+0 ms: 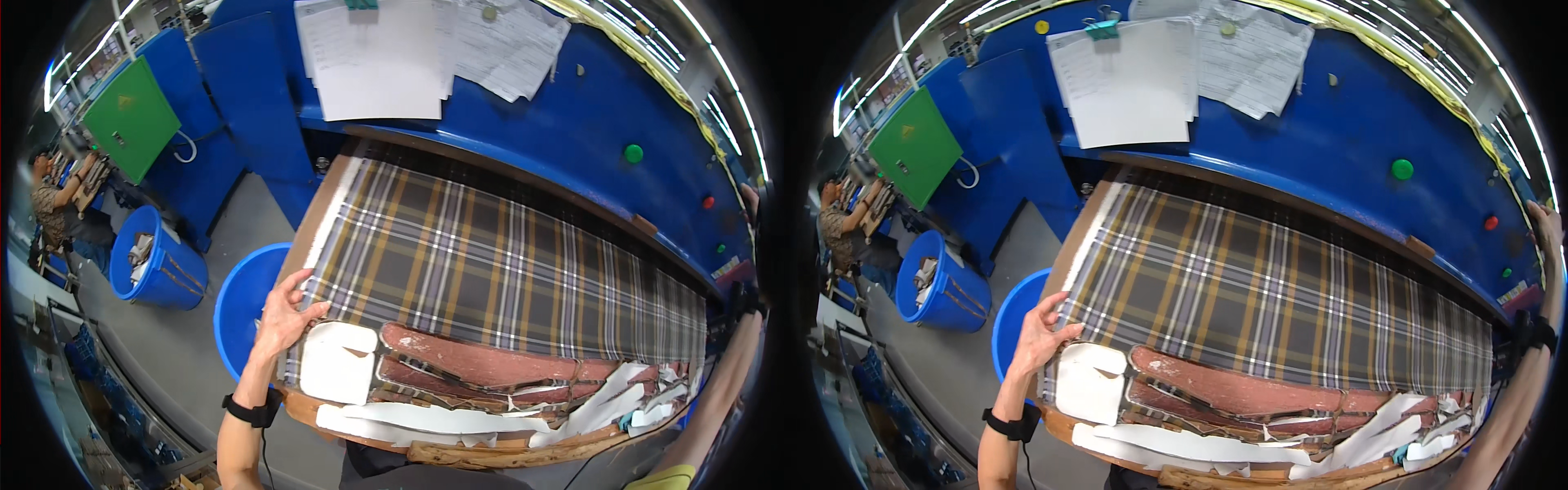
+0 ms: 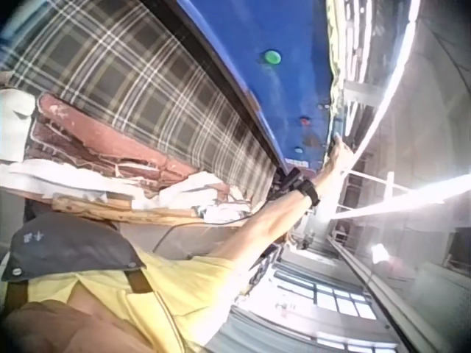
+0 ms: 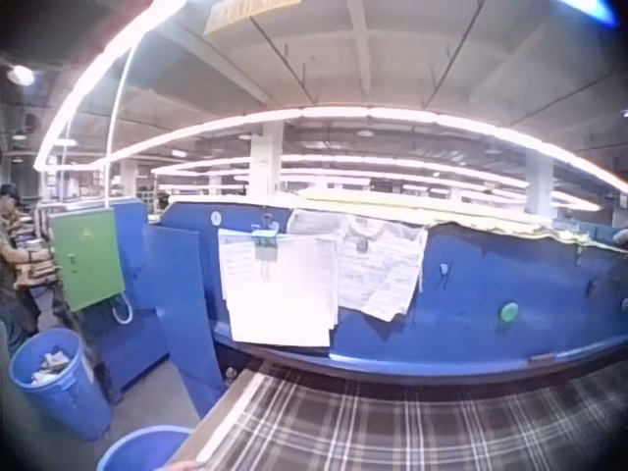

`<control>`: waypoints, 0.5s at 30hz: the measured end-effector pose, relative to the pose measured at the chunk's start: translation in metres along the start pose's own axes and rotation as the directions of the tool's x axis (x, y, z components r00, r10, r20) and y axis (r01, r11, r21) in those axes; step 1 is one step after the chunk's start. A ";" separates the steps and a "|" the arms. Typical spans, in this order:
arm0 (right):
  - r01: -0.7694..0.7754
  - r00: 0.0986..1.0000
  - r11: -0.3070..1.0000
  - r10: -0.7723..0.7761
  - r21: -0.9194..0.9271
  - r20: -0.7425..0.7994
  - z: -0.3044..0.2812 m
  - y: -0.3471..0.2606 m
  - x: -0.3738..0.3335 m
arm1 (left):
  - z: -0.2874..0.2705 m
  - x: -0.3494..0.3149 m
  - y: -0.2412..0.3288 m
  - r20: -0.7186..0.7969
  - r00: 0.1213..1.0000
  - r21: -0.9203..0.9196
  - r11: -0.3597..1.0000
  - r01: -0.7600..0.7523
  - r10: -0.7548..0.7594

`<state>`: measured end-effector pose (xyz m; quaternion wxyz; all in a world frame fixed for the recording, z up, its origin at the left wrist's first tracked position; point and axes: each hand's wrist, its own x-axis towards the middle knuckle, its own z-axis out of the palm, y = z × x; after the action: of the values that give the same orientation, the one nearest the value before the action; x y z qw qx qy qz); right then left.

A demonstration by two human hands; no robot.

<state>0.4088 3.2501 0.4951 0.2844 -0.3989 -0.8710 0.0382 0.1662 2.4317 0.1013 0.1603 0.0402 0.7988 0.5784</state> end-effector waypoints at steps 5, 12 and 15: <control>0.069 0.989 0.981 -0.091 -0.179 -0.116 0.063 -0.087 -0.027 | -0.006 -0.007 -0.003 -0.040 0.999 -0.117 0.993 0.003 -0.007; 0.169 0.969 0.910 -0.224 -0.378 -0.105 0.049 -0.105 -0.013 | -0.007 0.004 -0.020 0.007 1.000 -0.128 0.992 0.003 -0.002; 0.031 0.969 0.988 -0.066 -0.149 -0.239 0.067 -0.094 -0.013 | -0.011 0.000 -0.015 -0.012 1.000 -0.103 0.995 -0.005 0.004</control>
<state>0.3177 3.1876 0.4607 0.3602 -0.3987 -0.8395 -0.0808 0.1646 2.4166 0.0900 0.1562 0.0301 0.7686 0.6196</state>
